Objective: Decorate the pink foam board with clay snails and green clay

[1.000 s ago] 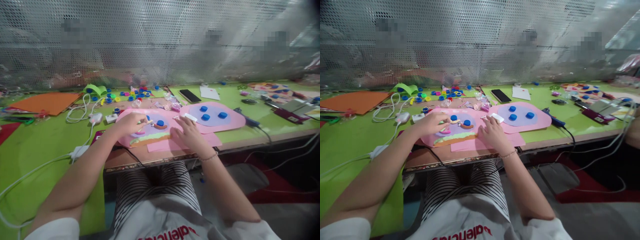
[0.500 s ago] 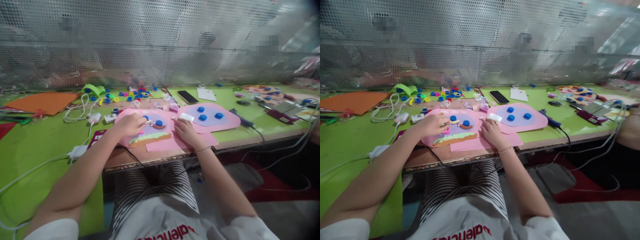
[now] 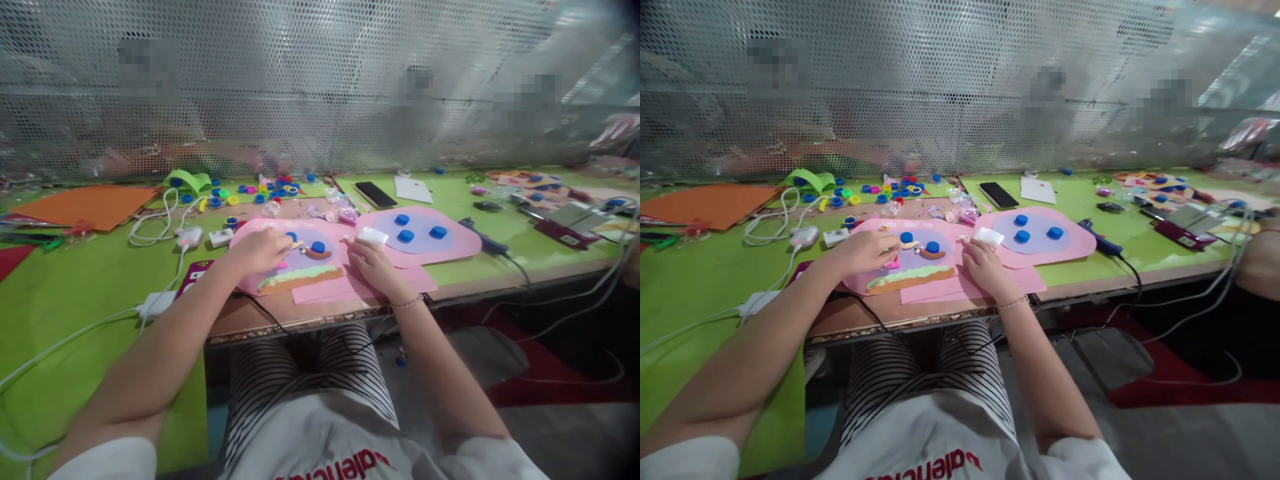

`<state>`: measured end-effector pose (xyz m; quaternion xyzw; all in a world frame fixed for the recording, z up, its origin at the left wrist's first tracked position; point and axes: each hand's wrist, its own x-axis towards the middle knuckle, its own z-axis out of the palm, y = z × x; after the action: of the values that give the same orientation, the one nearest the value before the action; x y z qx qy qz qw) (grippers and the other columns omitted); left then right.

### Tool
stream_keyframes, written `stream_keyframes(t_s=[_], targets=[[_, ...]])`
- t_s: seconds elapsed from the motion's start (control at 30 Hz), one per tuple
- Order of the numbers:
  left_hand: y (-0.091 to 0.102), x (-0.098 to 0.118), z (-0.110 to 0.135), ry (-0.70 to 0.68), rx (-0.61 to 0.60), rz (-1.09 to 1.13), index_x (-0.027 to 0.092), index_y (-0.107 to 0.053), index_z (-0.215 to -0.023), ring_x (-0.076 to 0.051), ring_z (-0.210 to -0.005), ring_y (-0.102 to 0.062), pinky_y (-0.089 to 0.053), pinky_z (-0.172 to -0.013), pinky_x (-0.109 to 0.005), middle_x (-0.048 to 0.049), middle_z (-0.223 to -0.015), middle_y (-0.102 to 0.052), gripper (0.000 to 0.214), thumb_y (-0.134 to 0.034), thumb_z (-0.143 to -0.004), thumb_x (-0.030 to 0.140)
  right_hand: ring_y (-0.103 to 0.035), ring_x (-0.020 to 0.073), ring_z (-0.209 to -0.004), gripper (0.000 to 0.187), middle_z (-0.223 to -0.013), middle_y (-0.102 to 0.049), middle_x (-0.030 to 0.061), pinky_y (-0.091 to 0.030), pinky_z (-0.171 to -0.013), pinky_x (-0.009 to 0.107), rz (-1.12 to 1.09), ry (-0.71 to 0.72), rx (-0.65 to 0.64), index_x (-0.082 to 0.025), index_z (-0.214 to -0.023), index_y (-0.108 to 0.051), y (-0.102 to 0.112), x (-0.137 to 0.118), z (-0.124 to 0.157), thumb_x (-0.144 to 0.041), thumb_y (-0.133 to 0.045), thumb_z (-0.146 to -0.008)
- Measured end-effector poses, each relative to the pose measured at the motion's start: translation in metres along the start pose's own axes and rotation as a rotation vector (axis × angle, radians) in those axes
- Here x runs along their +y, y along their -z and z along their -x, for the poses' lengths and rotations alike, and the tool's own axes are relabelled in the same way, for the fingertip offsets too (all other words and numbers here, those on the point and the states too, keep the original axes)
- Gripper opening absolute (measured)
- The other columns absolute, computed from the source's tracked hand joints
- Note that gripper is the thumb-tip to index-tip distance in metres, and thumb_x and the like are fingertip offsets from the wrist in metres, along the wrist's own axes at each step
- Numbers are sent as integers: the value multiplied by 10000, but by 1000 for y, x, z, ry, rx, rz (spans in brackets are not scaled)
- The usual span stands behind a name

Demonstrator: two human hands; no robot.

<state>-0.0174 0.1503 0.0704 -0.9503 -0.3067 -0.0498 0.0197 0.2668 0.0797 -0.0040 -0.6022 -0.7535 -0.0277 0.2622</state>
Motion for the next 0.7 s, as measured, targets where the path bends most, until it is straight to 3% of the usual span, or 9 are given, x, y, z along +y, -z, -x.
stream_keyframes(t_s=[0.17,0.7], targets=[[4,5,0,24,-32,22,176,-586,-851,-152,-714,-546,-300,-584,-276,-56,-839,-649,230,-371,-882,254,-468,270,-1217,377,-1206,-593,132,-394,-1018,488,-16,37,-5,-162,-1152,-607,1,-2,0,-259,-340,-906],[4,5,-1,-8,-32,-20,171,-601,-881,-137,-744,-545,-316,-614,-258,-52,-859,-645,220,-389,-892,227,-505,262,-1187,369,-1260,-557,123,-393,-1027,490,-146,-66,59,-188,-1180,-607,3,-4,2,-333,-407,-906]])
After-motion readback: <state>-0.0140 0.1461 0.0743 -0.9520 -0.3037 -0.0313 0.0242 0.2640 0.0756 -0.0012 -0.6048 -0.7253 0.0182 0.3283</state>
